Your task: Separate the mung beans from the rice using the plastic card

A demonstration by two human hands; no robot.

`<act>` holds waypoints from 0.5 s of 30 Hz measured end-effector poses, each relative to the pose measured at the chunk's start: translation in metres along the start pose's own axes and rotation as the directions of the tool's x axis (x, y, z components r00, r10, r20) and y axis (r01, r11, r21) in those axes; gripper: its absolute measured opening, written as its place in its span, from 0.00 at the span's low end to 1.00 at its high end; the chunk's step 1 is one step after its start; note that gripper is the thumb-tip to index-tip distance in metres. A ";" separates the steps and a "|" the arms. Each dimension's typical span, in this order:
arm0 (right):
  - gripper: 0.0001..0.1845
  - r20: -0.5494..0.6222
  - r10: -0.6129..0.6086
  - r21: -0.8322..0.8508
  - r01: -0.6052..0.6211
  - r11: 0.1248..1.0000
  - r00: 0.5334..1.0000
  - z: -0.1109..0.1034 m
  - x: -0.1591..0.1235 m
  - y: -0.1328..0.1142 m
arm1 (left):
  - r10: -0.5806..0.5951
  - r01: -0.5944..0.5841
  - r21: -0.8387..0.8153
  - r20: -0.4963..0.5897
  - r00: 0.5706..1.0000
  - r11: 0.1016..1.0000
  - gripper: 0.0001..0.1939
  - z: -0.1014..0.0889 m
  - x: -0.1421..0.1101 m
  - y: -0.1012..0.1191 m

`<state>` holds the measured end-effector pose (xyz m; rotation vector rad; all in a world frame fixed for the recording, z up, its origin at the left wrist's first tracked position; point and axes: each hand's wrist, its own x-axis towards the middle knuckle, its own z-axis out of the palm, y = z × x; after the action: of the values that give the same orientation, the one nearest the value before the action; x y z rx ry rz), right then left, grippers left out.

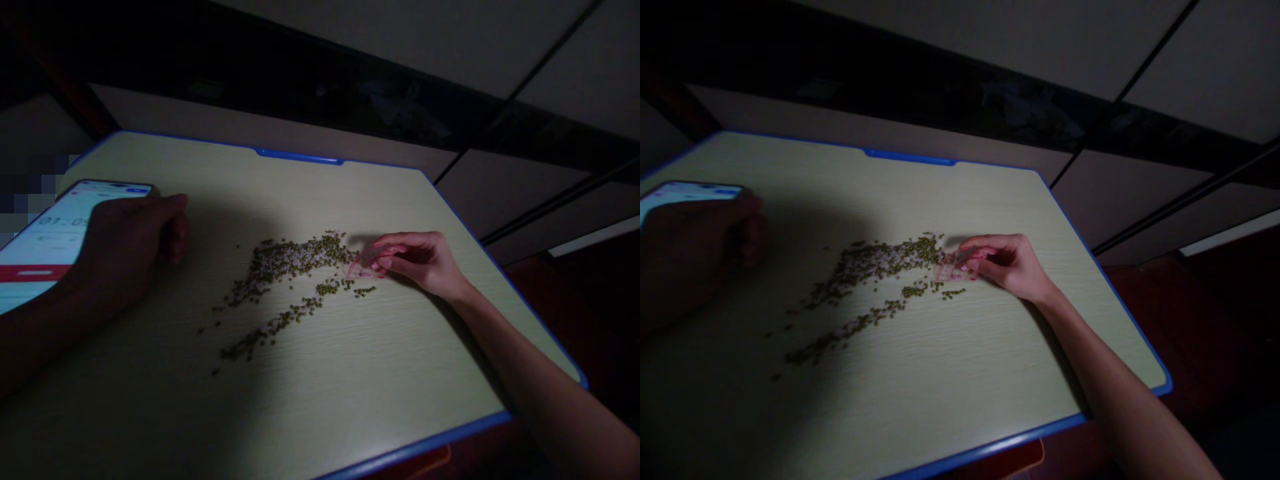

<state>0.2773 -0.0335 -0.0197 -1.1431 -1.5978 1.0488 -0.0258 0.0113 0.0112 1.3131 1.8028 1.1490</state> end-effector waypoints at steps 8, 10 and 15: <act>0.10 0.072 0.013 0.059 -0.018 0.998 0.997 -0.001 -0.001 0.000 | -0.001 0.001 -0.056 -0.001 1.000 0.998 0.17 0.000 0.000 -0.002; 0.11 0.074 0.025 0.078 -0.030 0.996 0.997 0.000 -0.002 -0.002 | 0.012 -0.012 -0.070 0.002 1.000 0.997 0.17 0.000 0.002 -0.004; 0.12 0.079 0.041 0.100 -0.048 0.994 0.996 0.002 -0.002 -0.004 | 0.064 -0.062 -0.078 0.021 0.998 0.995 0.16 -0.002 0.009 -0.013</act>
<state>0.2746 -0.0368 -0.0171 -1.0854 -1.5652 1.2028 -0.0357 0.0179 0.0007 1.3408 1.6937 1.2198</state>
